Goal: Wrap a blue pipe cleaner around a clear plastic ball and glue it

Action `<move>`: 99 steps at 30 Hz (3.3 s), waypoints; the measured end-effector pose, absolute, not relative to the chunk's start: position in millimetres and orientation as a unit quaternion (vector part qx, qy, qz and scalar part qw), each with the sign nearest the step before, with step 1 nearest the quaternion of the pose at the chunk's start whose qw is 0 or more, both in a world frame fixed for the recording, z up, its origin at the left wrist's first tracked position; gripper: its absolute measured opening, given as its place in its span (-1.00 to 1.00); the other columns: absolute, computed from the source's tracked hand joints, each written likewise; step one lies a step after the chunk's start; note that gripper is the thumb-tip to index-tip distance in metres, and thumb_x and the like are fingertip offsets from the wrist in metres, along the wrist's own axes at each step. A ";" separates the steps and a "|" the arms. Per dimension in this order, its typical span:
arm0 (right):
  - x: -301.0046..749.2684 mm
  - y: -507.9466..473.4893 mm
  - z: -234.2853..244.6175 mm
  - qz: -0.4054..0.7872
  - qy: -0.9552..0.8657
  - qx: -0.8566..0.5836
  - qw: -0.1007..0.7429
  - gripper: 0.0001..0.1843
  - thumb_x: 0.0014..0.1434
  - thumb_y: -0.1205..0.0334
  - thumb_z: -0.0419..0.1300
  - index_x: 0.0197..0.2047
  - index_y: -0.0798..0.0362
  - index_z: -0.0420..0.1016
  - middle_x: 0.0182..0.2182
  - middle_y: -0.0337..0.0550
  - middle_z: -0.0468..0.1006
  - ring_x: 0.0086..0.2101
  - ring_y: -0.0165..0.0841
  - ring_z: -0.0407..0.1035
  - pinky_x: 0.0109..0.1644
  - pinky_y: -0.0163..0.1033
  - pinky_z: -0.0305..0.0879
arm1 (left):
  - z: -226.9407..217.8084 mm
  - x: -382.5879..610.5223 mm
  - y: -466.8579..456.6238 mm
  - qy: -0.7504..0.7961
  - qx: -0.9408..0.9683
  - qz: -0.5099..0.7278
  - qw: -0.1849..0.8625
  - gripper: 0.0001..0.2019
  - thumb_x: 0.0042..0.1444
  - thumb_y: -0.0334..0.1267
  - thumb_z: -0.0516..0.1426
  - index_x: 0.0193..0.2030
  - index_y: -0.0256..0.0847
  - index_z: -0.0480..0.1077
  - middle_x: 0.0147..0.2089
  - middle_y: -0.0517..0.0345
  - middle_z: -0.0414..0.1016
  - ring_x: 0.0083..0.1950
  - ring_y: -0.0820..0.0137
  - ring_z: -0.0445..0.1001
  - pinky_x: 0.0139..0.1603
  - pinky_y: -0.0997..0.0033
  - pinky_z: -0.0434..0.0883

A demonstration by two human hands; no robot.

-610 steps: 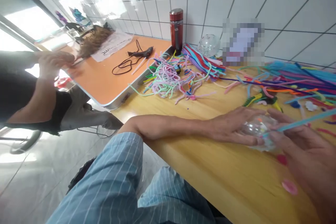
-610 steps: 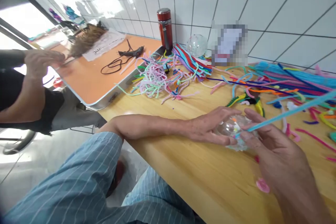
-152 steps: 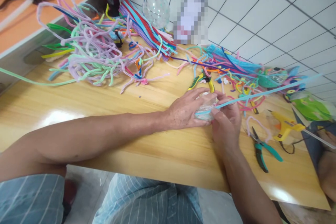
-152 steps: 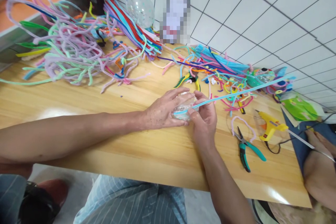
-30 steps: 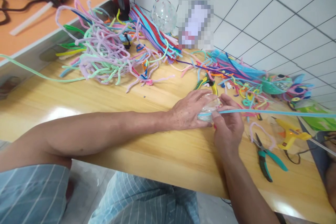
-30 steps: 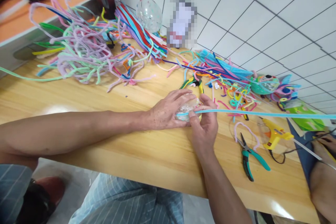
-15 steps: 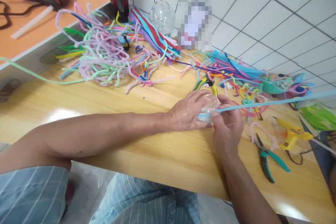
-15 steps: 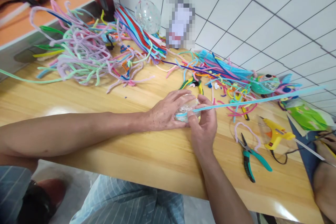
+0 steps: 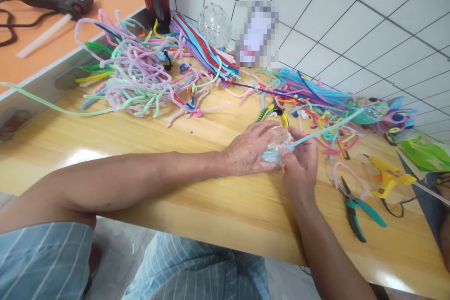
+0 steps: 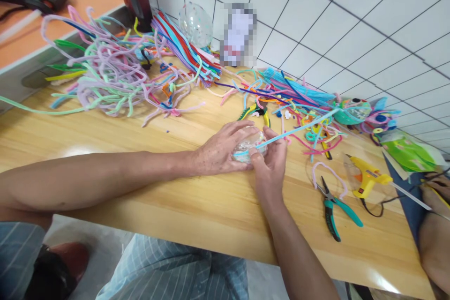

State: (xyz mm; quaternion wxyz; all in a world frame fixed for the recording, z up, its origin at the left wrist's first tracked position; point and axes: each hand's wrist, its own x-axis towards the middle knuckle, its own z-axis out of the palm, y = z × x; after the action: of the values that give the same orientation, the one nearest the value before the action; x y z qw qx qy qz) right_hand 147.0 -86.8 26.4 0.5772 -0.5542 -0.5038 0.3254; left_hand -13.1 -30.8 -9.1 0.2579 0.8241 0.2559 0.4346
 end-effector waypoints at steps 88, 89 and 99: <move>192.3 -84.0 37.7 0.260 -0.708 -0.525 0.394 -0.36 0.34 0.03 0.32 0.46 -0.27 0.44 0.52 -0.16 0.37 0.53 -0.04 0.17 0.62 0.26 0.05 | -11.9 -28.6 -8.0 0.118 0.793 0.470 0.370 -0.39 0.33 0.01 0.31 0.48 0.08 0.36 0.49 -0.14 0.35 0.58 0.08 0.30 0.58 -0.13 0.30; 190.9 -84.6 39.1 0.264 -0.704 -0.527 0.397 -0.36 0.34 -0.01 0.32 0.46 -0.26 0.45 0.52 -0.15 0.37 0.52 -0.03 0.18 0.62 0.27 0.06 | -11.8 -28.3 -8.4 0.122 0.792 0.470 0.371 -0.39 0.33 0.02 0.31 0.47 0.08 0.36 0.48 -0.15 0.35 0.57 0.07 0.30 0.58 -0.15 0.30; 167.4 -86.2 47.2 0.263 -0.616 -0.579 0.464 -0.53 0.34 -0.15 0.30 0.21 -0.16 0.68 0.33 -0.08 0.61 0.41 0.00 0.37 0.52 0.32 0.22 | -6.0 -27.2 -12.7 0.145 0.786 0.453 0.394 -0.43 0.33 0.06 0.30 0.42 0.04 0.39 0.47 -0.18 0.36 0.57 0.04 0.28 0.57 -0.21 0.28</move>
State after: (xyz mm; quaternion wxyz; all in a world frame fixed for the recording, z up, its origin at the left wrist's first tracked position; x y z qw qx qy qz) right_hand 167.4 -86.2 47.2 0.4643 -0.5793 -0.6161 0.2632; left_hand -27.2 -12.7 -6.0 0.3936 0.7864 0.1449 0.4535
